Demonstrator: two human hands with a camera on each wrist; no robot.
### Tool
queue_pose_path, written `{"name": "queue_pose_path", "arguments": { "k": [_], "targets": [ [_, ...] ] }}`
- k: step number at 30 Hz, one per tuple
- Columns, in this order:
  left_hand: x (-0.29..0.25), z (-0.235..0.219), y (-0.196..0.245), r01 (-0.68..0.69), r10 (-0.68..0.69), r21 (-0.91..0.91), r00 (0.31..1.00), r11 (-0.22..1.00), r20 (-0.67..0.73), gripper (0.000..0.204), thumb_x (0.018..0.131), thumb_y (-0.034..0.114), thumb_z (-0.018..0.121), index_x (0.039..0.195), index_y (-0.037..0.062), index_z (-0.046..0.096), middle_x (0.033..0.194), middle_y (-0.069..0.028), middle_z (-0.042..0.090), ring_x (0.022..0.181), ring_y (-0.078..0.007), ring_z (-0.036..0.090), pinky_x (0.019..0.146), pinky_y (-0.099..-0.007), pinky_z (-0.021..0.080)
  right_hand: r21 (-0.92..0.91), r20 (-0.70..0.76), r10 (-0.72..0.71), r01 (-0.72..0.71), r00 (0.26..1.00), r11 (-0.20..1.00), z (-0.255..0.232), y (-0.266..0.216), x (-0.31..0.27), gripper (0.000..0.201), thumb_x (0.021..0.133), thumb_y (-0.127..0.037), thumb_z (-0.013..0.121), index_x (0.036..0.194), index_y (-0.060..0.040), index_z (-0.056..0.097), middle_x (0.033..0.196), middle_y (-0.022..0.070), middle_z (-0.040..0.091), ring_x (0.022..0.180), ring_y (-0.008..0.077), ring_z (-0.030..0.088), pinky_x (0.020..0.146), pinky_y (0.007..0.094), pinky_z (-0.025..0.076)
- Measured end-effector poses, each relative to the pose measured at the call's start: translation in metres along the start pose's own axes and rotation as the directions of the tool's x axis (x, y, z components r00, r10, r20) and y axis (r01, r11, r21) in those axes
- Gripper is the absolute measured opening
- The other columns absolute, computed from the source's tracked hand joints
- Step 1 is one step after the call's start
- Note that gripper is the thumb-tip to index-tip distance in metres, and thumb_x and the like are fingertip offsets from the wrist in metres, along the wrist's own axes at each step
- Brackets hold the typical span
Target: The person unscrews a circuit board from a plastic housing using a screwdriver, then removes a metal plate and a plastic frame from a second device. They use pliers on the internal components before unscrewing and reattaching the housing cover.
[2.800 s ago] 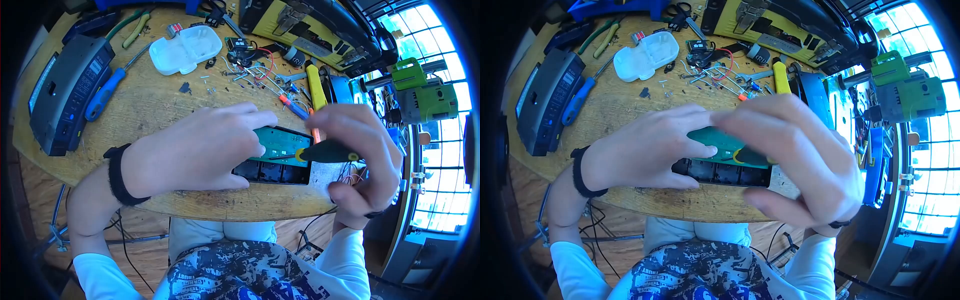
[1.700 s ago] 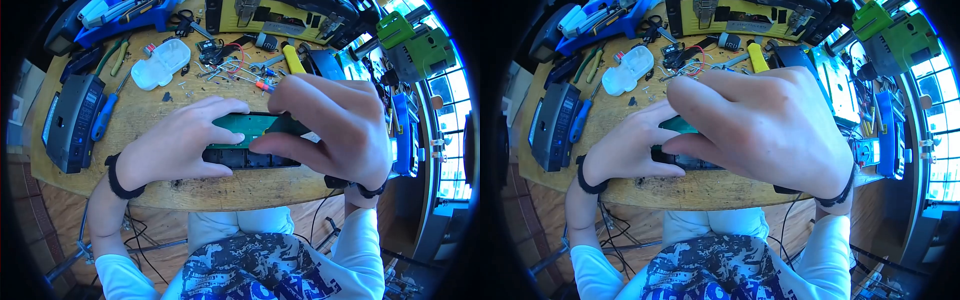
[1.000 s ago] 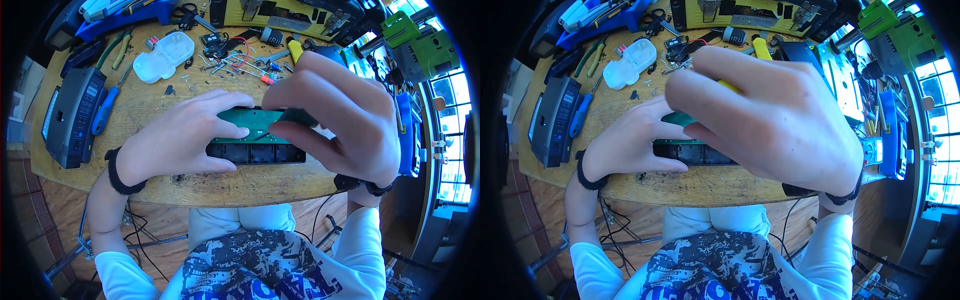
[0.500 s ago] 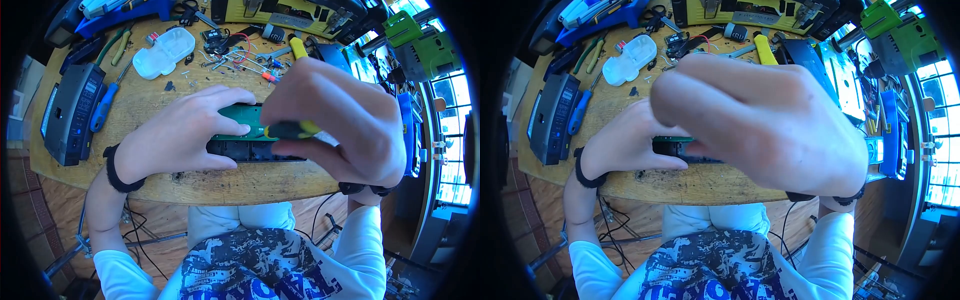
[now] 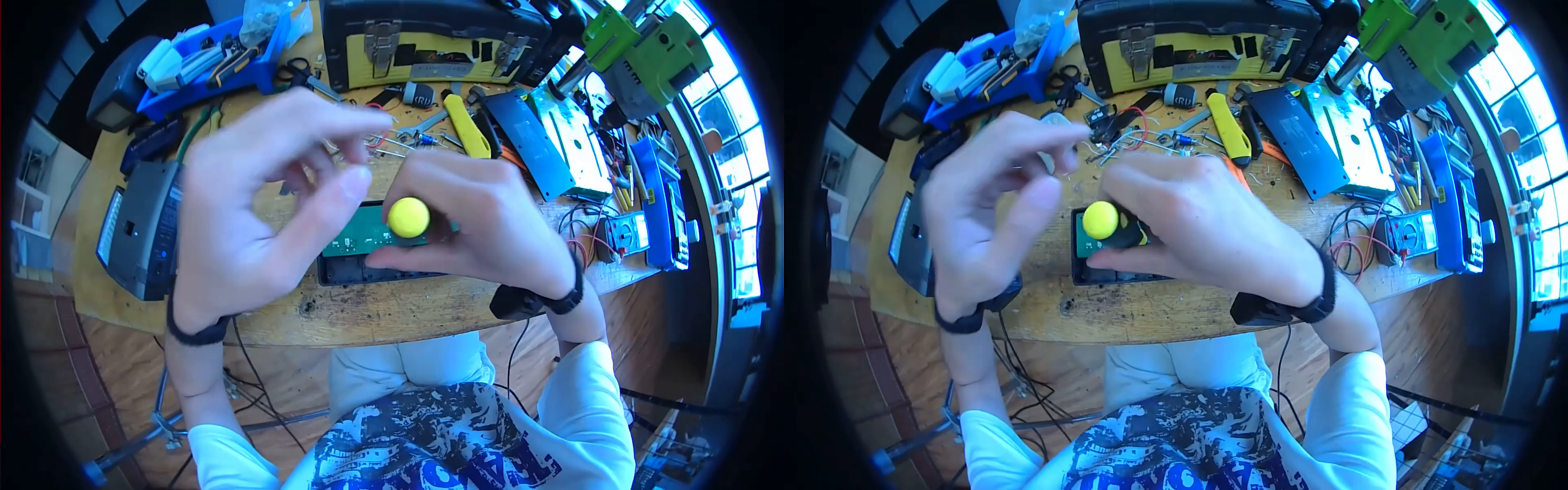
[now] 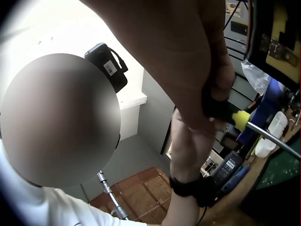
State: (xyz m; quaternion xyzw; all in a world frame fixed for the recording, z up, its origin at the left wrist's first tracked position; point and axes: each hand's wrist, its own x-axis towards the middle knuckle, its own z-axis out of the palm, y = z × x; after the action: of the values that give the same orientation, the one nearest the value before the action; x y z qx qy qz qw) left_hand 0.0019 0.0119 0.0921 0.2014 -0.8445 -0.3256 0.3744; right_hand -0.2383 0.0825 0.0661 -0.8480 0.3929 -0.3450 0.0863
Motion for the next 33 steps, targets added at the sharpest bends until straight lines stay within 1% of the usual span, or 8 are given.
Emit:
{"name": "queue_pose_path", "arguments": {
  "k": [4, 6, 17, 22, 25, 27, 31, 33],
  "targets": [
    [0.018, 0.001, 0.044, -0.012, -0.018, 0.245, 0.993, 0.969, 0.117, 0.034, 0.089, 0.015, 0.088, 0.119, 0.0022, 0.080, 0.081, -0.0024, 0.069, 0.062, -0.0066, 0.060, 0.058, -0.0208, 0.044, 0.083, -0.056, -0.020, 0.025, 0.998, 0.996, 0.019, 0.020, -0.011, 0.037, 0.087, -0.025, 0.091, 0.098, 0.0003, 0.066, 0.086, 0.0138, 0.066, 0.077, 0.0340, 0.070, 0.063, 0.0426, 0.054],
    [0.026, 0.015, 0.027, -0.197, 0.146, 0.343, 0.975, 0.919, 0.168, 0.032, 0.086, 0.017, 0.092, 0.109, -0.0001, 0.079, 0.076, -0.0051, 0.069, 0.055, -0.0107, 0.061, 0.052, -0.0249, 0.045, 0.111, -0.074, 0.012, -0.004, 0.997, 0.994, 0.018, 0.023, -0.012, 0.039, 0.086, -0.026, 0.092, 0.099, 0.0006, 0.066, 0.086, 0.0136, 0.067, 0.075, 0.0333, 0.071, 0.064, 0.0426, 0.055],
    [0.040, 0.035, 0.037, -0.262, 0.168, 0.418, 0.954, 0.870, 0.249, 0.026, 0.085, 0.002, 0.085, 0.109, -0.0030, 0.077, 0.086, -0.0130, 0.074, 0.066, -0.0236, 0.071, 0.060, -0.0318, 0.055, 0.329, 0.326, 0.147, -0.257, 0.934, 0.909, -0.014, 0.044, -0.026, 0.018, 0.093, -0.013, 0.078, 0.105, -0.0004, 0.077, 0.079, 0.0105, 0.079, 0.073, 0.0253, 0.077, 0.071, 0.0362, 0.059],
    [0.034, 0.037, 0.042, -0.323, 0.228, 0.369, 0.933, 0.872, 0.277, 0.033, 0.082, -0.002, 0.083, 0.114, -0.0019, 0.078, 0.092, -0.0159, 0.075, 0.079, -0.0299, 0.074, 0.070, -0.0332, 0.059, 0.362, 0.246, 0.081, -0.169, 0.966, 0.917, 0.004, 0.057, -0.034, 0.013, 0.093, -0.011, 0.077, 0.102, -0.0024, 0.079, 0.076, 0.0090, 0.078, 0.070, 0.0232, 0.076, 0.070, 0.0348, 0.058],
    [0.038, 0.030, 0.040, -0.288, 0.191, 0.285, 0.927, 0.914, 0.323, 0.033, 0.082, -0.002, 0.084, 0.115, -0.0023, 0.078, 0.095, -0.0161, 0.077, 0.082, -0.0266, 0.076, 0.071, -0.0324, 0.060, 0.420, 0.332, 0.151, -0.289, 0.931, 0.860, 0.003, 0.055, -0.032, 0.012, 0.092, -0.010, 0.077, 0.101, -0.0011, 0.079, 0.075, 0.0094, 0.078, 0.069, 0.0215, 0.076, 0.068, 0.0336, 0.057],
    [0.041, 0.028, 0.038, -0.247, 0.161, 0.259, 0.936, 0.934, 0.314, 0.028, 0.085, -0.001, 0.084, 0.113, -0.0035, 0.078, 0.094, -0.0141, 0.078, 0.079, -0.0209, 0.075, 0.068, -0.0298, 0.058, 0.357, 0.181, 0.021, -0.086, 0.983, 0.930, 0.016, 0.064, -0.034, 0.011, 0.093, -0.010, 0.078, 0.096, 0.0009, 0.076, 0.074, 0.0093, 0.077, 0.070, 0.0207, 0.077, 0.067, 0.0330, 0.057],
    [0.039, 0.023, 0.036, -0.104, -0.008, 0.439, 0.969, 0.893, 0.247, 0.023, 0.089, 0.000, 0.084, 0.111, -0.0044, 0.078, 0.092, -0.0122, 0.077, 0.076, -0.0165, 0.072, 0.063, -0.0272, 0.053, 0.395, 0.213, 0.041, -0.124, 0.976, 0.910, 0.013, 0.062, -0.034, 0.017, 0.098, -0.013, 0.077, 0.092, 0.0018, 0.071, 0.073, 0.0097, 0.077, 0.070, 0.0201, 0.079, 0.066, 0.0325, 0.059],
    [0.039, 0.024, 0.026, -0.246, 0.148, 0.420, 0.957, 0.874, 0.250, 0.020, 0.090, -0.001, 0.083, 0.109, -0.0052, 0.077, 0.089, -0.0124, 0.075, 0.073, -0.0168, 0.069, 0.062, -0.0270, 0.050, 0.388, 0.229, 0.049, -0.138, 0.972, 0.911, 0.014, 0.064, -0.034, 0.016, 0.099, -0.013, 0.077, 0.094, 0.0018, 0.072, 0.073, 0.0094, 0.077, 0.069, 0.0192, 0.079, 0.066, 0.0313, 0.059]
  ]
}}
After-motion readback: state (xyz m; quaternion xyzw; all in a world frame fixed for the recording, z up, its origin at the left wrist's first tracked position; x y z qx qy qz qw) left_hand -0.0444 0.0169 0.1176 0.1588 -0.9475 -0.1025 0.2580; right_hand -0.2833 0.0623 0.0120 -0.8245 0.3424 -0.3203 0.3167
